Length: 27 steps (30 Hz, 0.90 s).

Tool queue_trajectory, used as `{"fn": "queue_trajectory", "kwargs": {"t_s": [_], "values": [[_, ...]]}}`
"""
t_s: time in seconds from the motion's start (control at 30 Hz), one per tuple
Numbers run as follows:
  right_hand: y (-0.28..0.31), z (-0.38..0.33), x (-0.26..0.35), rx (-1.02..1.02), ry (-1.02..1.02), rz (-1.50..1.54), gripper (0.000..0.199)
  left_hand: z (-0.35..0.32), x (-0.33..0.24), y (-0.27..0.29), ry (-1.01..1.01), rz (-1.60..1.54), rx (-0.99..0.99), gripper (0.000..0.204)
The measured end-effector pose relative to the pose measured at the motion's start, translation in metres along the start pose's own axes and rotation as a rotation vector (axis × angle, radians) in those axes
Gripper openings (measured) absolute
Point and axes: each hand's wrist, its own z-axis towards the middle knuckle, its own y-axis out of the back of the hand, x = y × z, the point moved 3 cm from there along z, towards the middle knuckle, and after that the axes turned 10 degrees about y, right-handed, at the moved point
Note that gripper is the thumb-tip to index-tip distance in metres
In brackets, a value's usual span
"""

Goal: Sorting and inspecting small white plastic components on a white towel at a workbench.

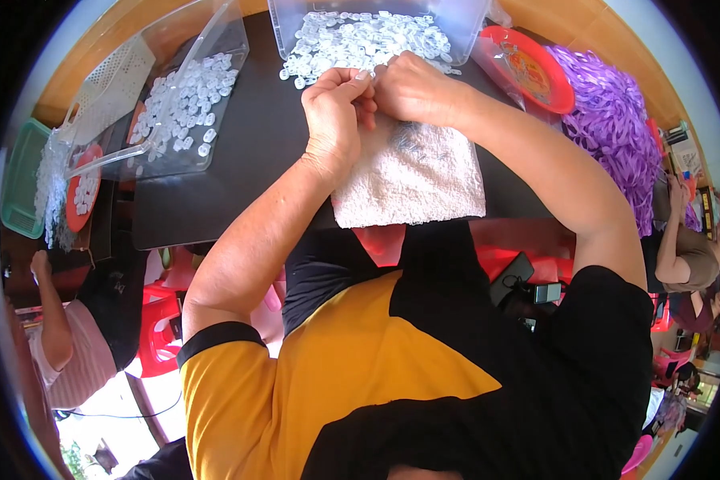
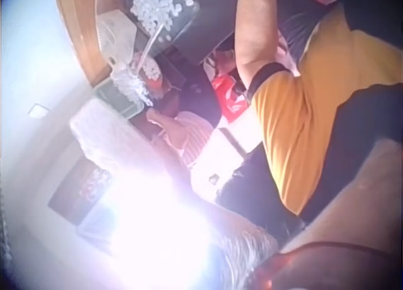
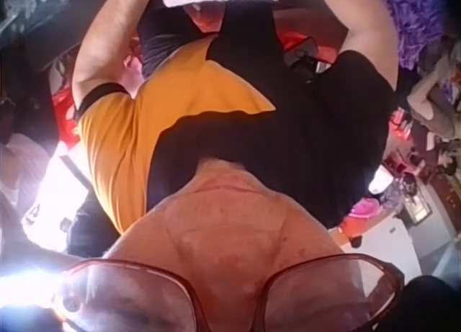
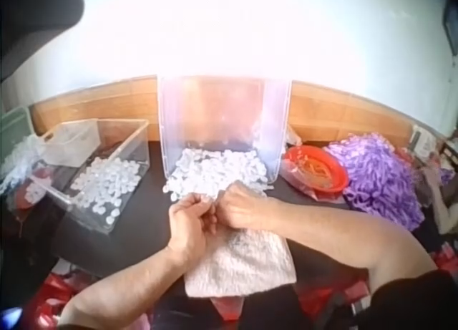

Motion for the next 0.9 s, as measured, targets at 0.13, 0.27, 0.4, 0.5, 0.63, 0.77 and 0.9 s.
{"fn": "queue_trajectory", "kwargs": {"t_s": [0.13, 0.27, 0.4, 0.5, 0.63, 0.77, 0.9], "values": [[-0.004, 0.003, -0.007, 0.011, 0.016, -0.031, 0.016, 0.002, 0.001, 0.000, -0.015, 0.020, 0.001, 0.011], [-0.001, -0.002, -0.007, 0.015, -0.016, -0.051, 0.016, 0.003, 0.003, 0.001, -0.023, 0.007, 0.005, 0.010], [0.006, -0.015, -0.010, -0.015, -0.084, -0.085, 0.015, 0.003, 0.001, 0.000, -0.033, 0.024, 0.007, 0.010], [-0.004, -0.022, -0.018, -0.014, -0.166, -0.176, 0.015, 0.005, 0.002, 0.001, -0.028, 0.045, 0.011, 0.010], [-0.004, -0.028, -0.014, -0.041, -0.180, -0.088, 0.015, 0.003, 0.003, 0.002, -0.033, 0.058, 0.019, 0.010], [-0.012, -0.023, -0.011, -0.074, -0.102, -0.148, 0.014, 0.003, 0.002, 0.000, -0.032, 0.080, 0.047, 0.010], [-0.013, -0.014, -0.003, -0.059, -0.021, -0.161, 0.010, 0.002, 0.003, -0.002, -0.097, 0.155, 0.039, 0.010]]}}
